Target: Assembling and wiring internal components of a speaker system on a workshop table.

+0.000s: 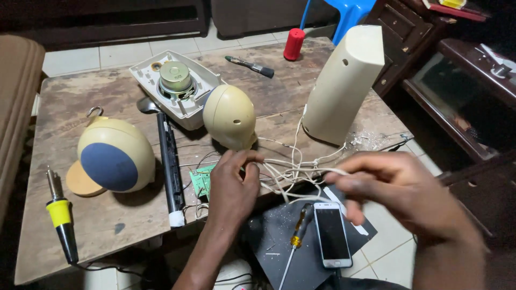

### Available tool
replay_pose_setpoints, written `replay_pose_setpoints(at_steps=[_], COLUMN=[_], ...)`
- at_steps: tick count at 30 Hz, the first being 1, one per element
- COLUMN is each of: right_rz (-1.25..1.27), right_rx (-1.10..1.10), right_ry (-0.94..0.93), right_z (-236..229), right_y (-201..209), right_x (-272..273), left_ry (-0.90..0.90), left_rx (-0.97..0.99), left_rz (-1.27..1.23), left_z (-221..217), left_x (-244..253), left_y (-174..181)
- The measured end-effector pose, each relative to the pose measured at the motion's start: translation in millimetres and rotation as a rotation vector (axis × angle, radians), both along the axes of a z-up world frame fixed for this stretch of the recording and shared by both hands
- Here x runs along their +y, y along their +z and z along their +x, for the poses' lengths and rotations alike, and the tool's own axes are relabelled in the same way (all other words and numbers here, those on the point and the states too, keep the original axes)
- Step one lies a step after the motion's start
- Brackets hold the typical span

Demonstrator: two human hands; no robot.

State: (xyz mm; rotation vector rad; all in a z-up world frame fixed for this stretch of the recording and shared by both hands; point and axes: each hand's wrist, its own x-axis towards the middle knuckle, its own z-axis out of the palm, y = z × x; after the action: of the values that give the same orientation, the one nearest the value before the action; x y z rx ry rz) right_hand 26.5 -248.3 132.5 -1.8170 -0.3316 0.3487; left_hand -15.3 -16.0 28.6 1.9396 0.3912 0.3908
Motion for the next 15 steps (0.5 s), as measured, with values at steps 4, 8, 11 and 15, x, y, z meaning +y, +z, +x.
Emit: replay_pose_setpoints(at_steps=[4,8,11,15], right_rz=[-0.112,-0.079,0.177,0.387], right_rx=[0.21,0.22,0.174,0.131], right_ry=[0.199,0.173,-0.021,-0.138], right_z=[-5.6,-4.2,5.8,21.5], right_y=[-7.9,-13.0,-25.2,-40.9], right_x=[54.0,57.3,46.6,31.7], left_ry=[-0.121,-0.195,-0.45,-0.551], left_rx=[0.279,0.305,0.213,0.297], left_rz=[-0.763,-1.001,-1.059,-0.839], left_z=[-7.8,-12.7,-19.0,-21.2], left_x=[-8.3,2.0,14.0,12.0], left_y=[18.3,13.9,17.2,20.6])
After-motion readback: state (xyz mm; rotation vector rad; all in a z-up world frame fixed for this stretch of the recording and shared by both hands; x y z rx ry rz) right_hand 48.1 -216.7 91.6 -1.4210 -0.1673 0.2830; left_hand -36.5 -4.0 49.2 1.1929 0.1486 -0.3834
